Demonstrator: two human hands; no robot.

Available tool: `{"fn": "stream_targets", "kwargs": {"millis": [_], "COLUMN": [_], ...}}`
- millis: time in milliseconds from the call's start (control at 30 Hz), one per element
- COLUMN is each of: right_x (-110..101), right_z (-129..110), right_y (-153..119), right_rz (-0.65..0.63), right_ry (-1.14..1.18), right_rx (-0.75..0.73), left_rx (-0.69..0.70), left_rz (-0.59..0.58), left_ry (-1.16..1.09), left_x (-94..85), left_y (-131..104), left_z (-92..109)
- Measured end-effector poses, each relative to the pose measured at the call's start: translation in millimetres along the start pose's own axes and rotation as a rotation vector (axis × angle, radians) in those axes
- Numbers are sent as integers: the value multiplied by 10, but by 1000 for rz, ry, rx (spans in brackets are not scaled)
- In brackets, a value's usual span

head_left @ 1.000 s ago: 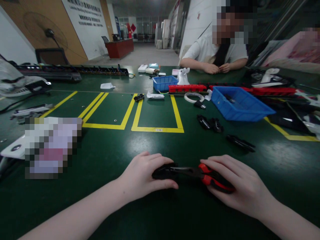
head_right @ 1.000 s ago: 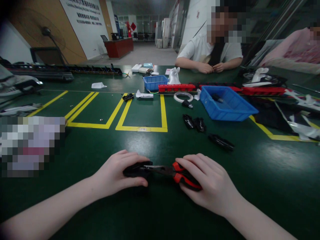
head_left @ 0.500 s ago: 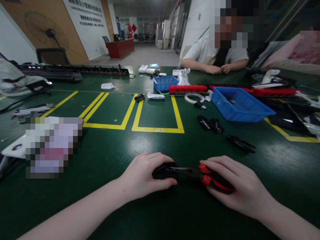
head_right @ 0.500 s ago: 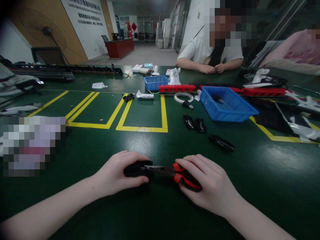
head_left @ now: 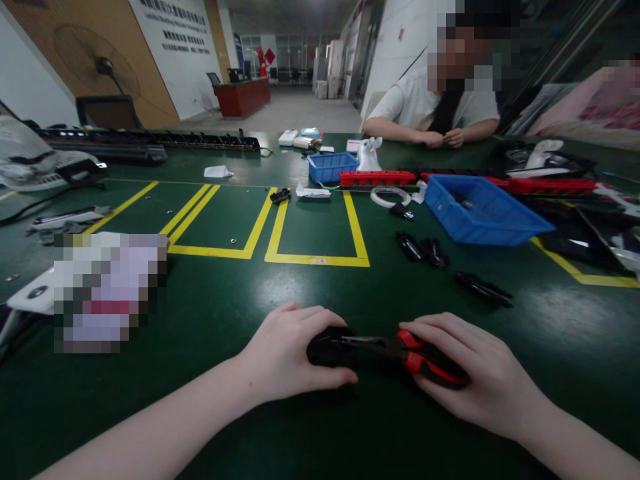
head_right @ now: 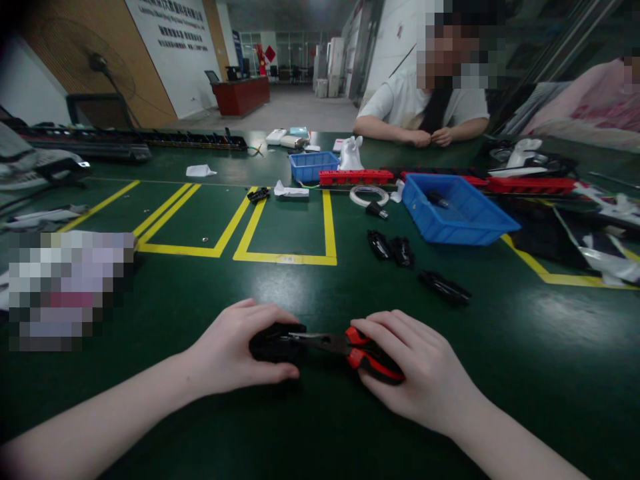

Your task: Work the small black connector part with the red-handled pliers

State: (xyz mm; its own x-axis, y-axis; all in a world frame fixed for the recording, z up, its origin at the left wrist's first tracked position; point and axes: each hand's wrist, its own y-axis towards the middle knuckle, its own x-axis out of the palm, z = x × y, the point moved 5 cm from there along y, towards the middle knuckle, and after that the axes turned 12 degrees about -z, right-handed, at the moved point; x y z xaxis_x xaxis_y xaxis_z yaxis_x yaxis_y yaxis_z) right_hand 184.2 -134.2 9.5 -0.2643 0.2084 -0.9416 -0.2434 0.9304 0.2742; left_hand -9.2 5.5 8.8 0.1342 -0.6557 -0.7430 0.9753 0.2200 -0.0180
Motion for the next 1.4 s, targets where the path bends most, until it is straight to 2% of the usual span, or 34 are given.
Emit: {"fn": "stream_targets", "kwargs": {"millis": [233,400,933,1400], "right_x": [-12,-17,-51,-51], "right_z": [-24,-67,-65,-86], "right_y": [-38,-84,-60,-37], "right_rz": [29,66,94,89], "right_ry": [-88,-182,-118,-45], "right_rx": [-40,-34,3,2], "left_rx": [-12,7,-15,68], "left_rz": [1,-20,-29,1], "left_ry": [18,-57,-119,-102], "left_x": [-5,-11,-1,-23], "left_y": [-8,-16,2,-10], "left_z": [14,24,7,23]}}
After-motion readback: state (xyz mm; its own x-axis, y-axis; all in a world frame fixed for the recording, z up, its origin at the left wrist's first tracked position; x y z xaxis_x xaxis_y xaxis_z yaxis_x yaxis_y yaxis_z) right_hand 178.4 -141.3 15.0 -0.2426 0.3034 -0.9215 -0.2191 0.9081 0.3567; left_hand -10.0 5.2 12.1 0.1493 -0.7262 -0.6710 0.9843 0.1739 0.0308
